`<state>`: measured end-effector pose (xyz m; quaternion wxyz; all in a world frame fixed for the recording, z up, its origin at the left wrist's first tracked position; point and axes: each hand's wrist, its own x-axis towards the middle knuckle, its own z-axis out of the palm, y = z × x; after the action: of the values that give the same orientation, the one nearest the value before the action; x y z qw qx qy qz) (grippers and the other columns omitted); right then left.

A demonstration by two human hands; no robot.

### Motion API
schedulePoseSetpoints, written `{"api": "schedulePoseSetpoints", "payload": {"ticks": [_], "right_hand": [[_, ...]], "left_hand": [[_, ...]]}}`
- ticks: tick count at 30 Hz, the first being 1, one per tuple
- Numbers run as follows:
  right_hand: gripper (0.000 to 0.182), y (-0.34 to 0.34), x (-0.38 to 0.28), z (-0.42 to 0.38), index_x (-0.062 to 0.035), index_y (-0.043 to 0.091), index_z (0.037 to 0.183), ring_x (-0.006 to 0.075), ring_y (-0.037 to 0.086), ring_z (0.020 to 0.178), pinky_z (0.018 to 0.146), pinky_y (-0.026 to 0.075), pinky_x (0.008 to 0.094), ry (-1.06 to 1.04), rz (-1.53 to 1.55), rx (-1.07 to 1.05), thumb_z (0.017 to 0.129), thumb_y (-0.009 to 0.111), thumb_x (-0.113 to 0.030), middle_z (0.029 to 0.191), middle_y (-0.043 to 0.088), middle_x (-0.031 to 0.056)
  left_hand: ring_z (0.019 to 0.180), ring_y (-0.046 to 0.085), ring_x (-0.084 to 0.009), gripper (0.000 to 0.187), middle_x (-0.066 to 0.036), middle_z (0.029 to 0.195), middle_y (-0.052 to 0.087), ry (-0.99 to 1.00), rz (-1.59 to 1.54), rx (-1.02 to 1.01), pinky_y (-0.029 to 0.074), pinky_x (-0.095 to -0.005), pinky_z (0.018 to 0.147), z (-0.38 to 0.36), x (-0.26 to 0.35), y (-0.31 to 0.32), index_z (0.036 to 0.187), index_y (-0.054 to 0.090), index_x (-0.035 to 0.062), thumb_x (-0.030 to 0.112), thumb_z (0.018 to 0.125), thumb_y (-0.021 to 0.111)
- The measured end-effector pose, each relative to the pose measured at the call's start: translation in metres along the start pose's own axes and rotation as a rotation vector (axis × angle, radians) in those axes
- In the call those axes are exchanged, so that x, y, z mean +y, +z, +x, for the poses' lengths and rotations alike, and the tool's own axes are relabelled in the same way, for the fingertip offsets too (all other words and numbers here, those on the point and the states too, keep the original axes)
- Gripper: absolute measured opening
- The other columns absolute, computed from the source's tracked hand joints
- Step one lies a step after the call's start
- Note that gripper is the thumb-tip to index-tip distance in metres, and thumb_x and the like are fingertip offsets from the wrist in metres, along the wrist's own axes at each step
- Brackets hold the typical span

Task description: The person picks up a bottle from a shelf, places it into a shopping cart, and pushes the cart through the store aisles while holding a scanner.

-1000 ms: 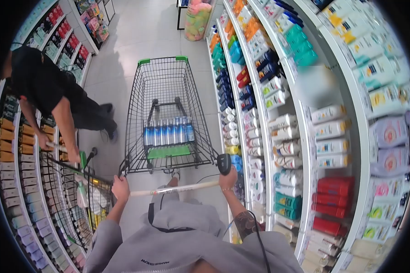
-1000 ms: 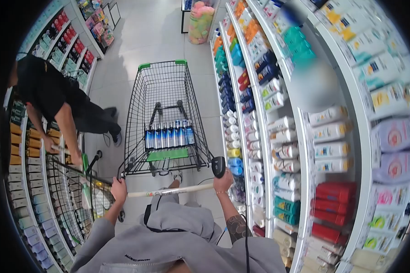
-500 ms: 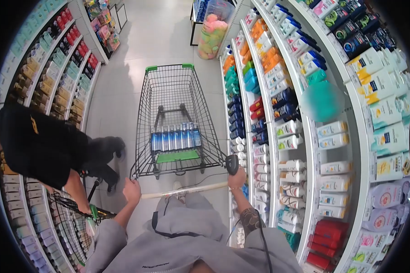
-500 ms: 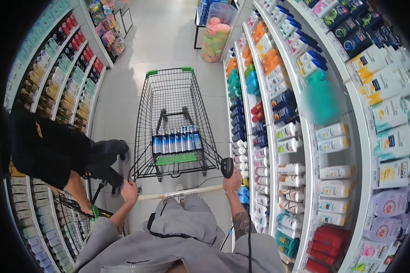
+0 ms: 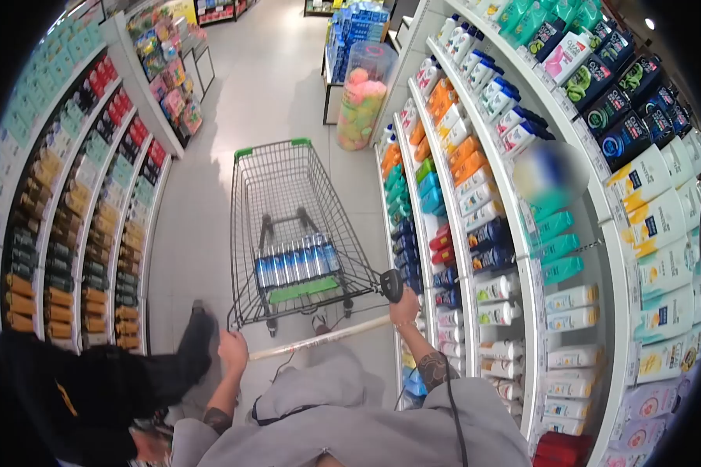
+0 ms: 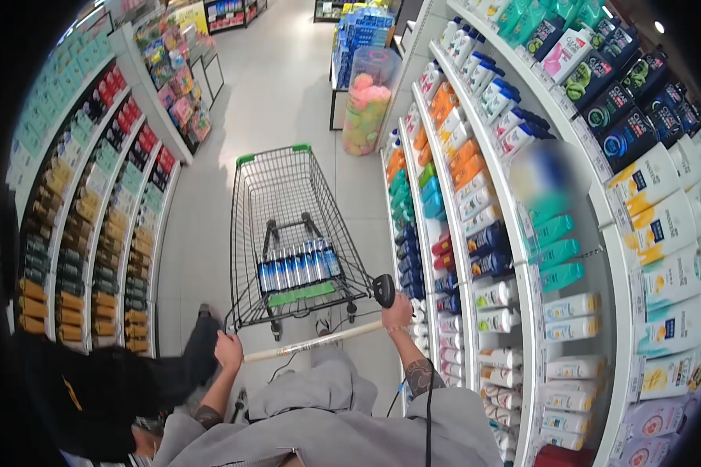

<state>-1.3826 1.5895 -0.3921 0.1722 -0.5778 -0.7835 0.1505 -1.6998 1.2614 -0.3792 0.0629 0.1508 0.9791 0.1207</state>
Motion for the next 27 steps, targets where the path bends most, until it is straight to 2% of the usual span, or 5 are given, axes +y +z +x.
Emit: {"api": "schedulePoseSetpoints", "payload": {"ticks": [15,17,22,25,27], "right_hand": [[0.037,0.042,-0.070,0.196,-0.0031,0.057,0.103,0.0316,0.056,0.090,0.081,0.043,0.0412,-0.088,0.078,0.031,0.067,0.064,-0.009,0.090,0.057,0.0126],[0.030,0.048,-0.084,0.222,-0.0052,0.060,0.100,0.0365,0.056,0.091,0.080,0.044,0.0443,-0.039,0.119,0.029,0.070,0.062,-0.009,0.094,0.061,0.0158],[0.030,0.076,-0.113,0.265,-0.0051,0.060,0.100,0.0366,0.058,0.086,0.076,0.046,0.0447,-0.053,0.083,0.051,0.071,0.063,-0.010,0.088,0.062,0.0150],[0.037,0.098,-0.134,0.278,-0.0028,0.058,0.105,0.0325,0.058,0.085,0.077,0.045,0.0426,0.015,0.071,0.000,0.069,0.066,-0.011,0.089,0.060,0.0123],[0.027,0.113,-0.151,0.283,-0.0054,0.059,0.096,0.0388,0.059,0.079,0.068,0.047,0.0457,0.038,0.156,0.076,0.071,0.067,-0.011,0.083,0.062,0.0166]], "left_hand": [[0.071,0.061,-0.0399,0.022,-0.021,0.074,0.062,-0.096,0.049,-0.027,0.046,-0.0499,0.065,0.149,0.115,0.009,0.087,0.051,0.0002,0.022,0.084,0.049],[0.072,0.061,-0.0401,0.023,-0.021,0.075,0.062,-0.096,0.035,-0.039,0.046,-0.0499,0.066,0.171,0.133,0.004,0.089,0.051,-0.0007,0.022,0.085,0.048],[0.074,0.061,-0.0405,0.022,-0.022,0.078,0.062,-0.054,0.005,-0.031,0.047,-0.0486,0.067,0.240,0.145,0.007,0.091,0.052,-0.0014,0.019,0.086,0.048],[0.077,0.061,-0.0406,0.022,-0.023,0.081,0.062,-0.063,0.014,-0.057,0.048,-0.0474,0.068,0.288,0.161,-0.010,0.092,0.051,-0.0017,0.019,0.086,0.049],[0.078,0.061,-0.0405,0.024,-0.022,0.080,0.063,-0.031,-0.060,-0.022,0.048,-0.0475,0.070,0.330,0.150,-0.002,0.094,0.051,-0.0019,0.021,0.085,0.051]]}}
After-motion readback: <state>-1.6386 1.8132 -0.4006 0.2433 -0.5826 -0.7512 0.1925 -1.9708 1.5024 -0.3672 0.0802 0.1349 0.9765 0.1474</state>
